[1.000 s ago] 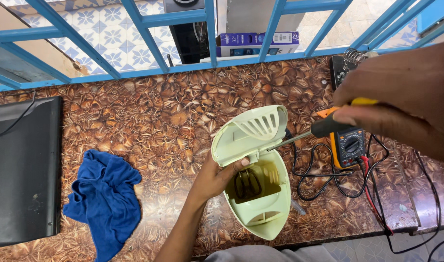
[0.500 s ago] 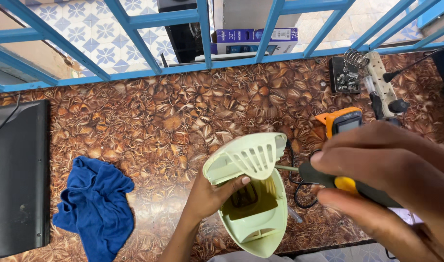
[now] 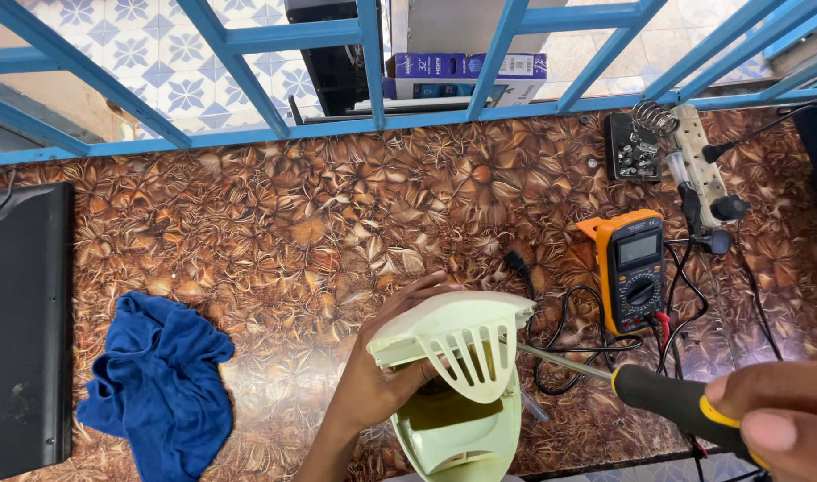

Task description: The person disassembles a plastic electric kettle by removing screws with a screwdriver and prying the casing apart by hand.

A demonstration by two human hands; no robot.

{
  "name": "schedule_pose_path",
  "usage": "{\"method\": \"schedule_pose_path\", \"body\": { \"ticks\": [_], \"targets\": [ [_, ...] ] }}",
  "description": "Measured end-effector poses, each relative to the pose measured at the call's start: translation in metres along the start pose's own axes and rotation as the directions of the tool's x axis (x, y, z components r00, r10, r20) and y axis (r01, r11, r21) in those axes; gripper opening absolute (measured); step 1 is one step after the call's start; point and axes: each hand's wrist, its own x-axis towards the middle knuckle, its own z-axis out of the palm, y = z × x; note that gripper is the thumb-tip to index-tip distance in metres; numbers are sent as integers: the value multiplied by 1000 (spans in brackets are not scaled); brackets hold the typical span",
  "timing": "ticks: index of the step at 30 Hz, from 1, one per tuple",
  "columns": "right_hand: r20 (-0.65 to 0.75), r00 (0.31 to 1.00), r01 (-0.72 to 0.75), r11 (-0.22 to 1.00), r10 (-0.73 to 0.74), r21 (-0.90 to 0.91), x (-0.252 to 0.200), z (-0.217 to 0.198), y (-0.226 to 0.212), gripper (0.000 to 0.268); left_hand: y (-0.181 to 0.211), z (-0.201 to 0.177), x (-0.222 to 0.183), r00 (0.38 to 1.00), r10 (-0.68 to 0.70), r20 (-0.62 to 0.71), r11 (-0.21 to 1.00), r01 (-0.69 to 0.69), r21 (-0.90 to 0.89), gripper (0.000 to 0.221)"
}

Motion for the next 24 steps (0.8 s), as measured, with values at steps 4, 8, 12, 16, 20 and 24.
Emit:
{"method": "schedule_pose_path", "body": {
  "ticks": [4, 8, 12, 16, 20, 24],
  "targets": [
    [59, 982, -166, 968, 180, -191, 11, -1, -62, 35, -2, -1, -1, 1000, -12, 6, 999, 12, 33, 55],
    [24, 994, -91, 946, 104, -312, 9, 1, -48, 40, -1, -2, 1, 1000, 4, 11, 1000, -4, 19, 52],
    [159, 557, 787, 456, -815, -416, -6, 16, -62, 69, -3, -3, 2, 1000, 14, 6, 1000, -14, 25, 54],
    [-58, 745, 609, 713, -665, -348, -9, 24, -58, 59, -5, -6, 3, 1000, 28, 3, 998, -28, 64, 51],
    [-32, 688, 665, 647, -725, -373, 11, 14, -30, 48, -10, -7, 1, 1000, 26, 0, 998, -26, 57, 55],
    [147, 724, 597, 505, -674, -623, -1, 24, -35, 39, -12, -7, 0, 1000, 13, 11, 998, -14, 60, 53]
  ]
}}
